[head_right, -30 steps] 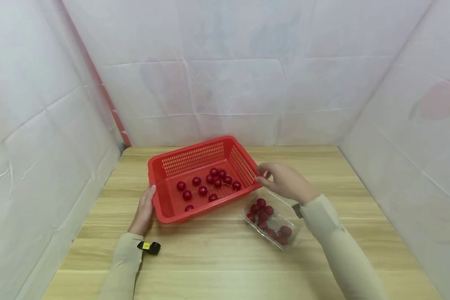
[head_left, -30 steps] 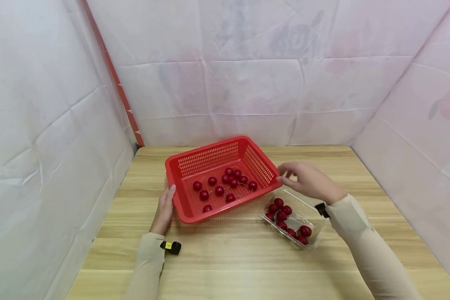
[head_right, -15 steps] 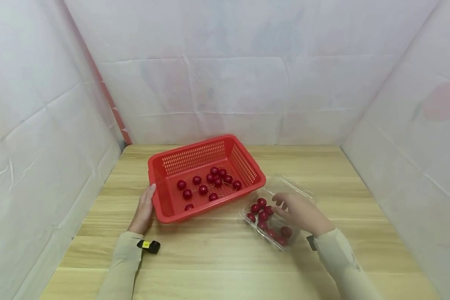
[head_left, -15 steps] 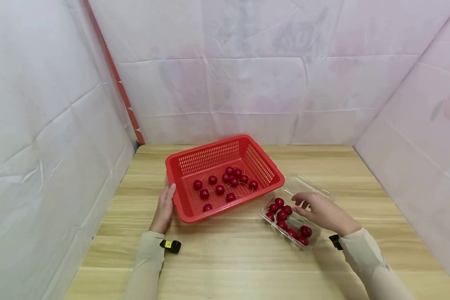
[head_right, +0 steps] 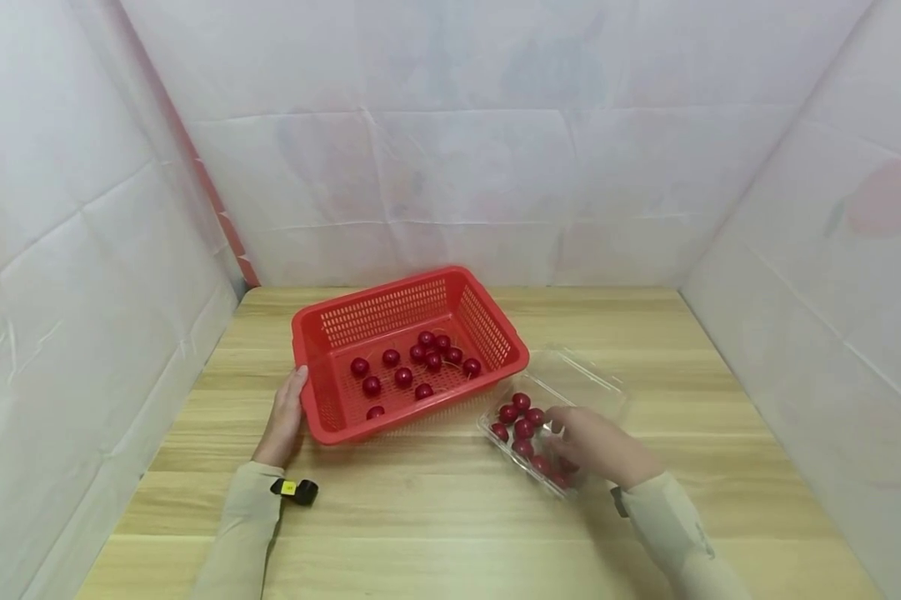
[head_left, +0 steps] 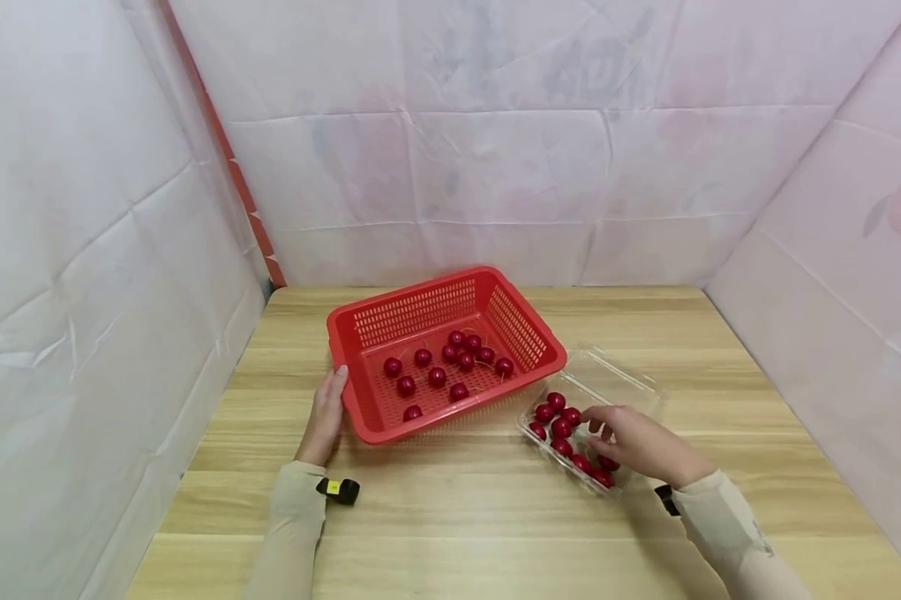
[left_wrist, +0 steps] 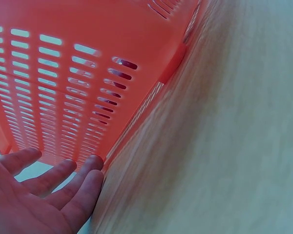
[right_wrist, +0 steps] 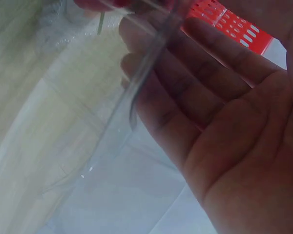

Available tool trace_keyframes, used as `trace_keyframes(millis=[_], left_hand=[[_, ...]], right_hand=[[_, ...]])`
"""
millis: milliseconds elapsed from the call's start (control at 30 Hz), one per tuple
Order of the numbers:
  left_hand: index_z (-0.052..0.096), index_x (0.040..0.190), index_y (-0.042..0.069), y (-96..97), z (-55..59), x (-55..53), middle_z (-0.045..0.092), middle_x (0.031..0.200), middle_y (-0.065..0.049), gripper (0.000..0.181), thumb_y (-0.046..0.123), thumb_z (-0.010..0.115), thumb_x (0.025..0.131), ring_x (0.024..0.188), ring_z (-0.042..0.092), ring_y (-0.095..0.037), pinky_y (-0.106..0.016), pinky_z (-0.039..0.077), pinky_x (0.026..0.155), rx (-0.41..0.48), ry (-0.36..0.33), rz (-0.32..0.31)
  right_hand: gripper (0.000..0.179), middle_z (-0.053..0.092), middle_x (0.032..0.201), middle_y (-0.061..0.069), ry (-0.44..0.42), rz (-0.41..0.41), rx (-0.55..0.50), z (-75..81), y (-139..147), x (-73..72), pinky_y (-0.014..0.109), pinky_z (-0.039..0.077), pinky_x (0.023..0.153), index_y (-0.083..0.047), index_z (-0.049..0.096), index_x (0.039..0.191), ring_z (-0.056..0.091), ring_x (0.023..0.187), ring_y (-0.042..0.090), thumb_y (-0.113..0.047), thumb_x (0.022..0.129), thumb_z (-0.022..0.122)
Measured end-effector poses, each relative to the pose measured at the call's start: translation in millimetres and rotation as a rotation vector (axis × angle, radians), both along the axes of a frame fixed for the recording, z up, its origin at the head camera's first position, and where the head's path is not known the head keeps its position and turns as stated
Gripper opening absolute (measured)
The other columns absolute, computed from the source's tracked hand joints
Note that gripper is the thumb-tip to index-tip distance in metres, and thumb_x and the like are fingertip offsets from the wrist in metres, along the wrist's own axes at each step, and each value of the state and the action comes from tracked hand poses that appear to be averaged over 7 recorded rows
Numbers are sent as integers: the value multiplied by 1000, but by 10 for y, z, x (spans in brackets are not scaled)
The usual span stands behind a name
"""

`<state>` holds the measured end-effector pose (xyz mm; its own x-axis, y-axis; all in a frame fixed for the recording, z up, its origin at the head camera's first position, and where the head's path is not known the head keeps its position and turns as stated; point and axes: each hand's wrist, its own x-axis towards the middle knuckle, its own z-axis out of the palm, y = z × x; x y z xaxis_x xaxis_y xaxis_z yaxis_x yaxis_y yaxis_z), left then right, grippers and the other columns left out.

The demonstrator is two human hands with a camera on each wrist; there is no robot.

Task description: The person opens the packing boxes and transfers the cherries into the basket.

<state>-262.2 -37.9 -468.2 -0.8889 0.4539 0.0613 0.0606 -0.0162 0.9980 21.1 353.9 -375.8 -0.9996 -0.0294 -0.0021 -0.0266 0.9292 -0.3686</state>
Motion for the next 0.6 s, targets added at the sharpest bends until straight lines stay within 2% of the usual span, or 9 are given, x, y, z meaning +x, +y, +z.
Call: trace_keyframes(millis=[200, 400, 600], left_hand=[[33, 162, 18, -7, 27, 1, 53, 154, -15, 64, 55, 32, 110, 136, 51, -23, -9, 41, 100, -17, -15, 5], [35, 162, 19, -3, 50, 17, 53, 154, -14, 62, 54, 33, 110, 135, 51, -23, -8, 41, 99, -25, -25, 26], [34, 162, 16, 8, 49, 18, 53, 154, -16, 64, 54, 32, 110, 136, 51, -23, -7, 42, 97, -20, -24, 20]], right_hand=[[27, 69, 88, 0, -71, 29, -18, -88, -9, -26, 21, 50, 63, -2, 70, 113, 55, 73, -2, -7, 88, 78], [25, 68, 87, -2, -87, 60, -47, -82, -68, -64, 21, 50, 61, -5, 69, 109, 55, 71, -2, -1, 86, 76], [16, 69, 90, -3, -72, 64, -57, -43, -118, -85, 20, 51, 62, -6, 70, 111, 57, 73, -1, -9, 95, 70]])
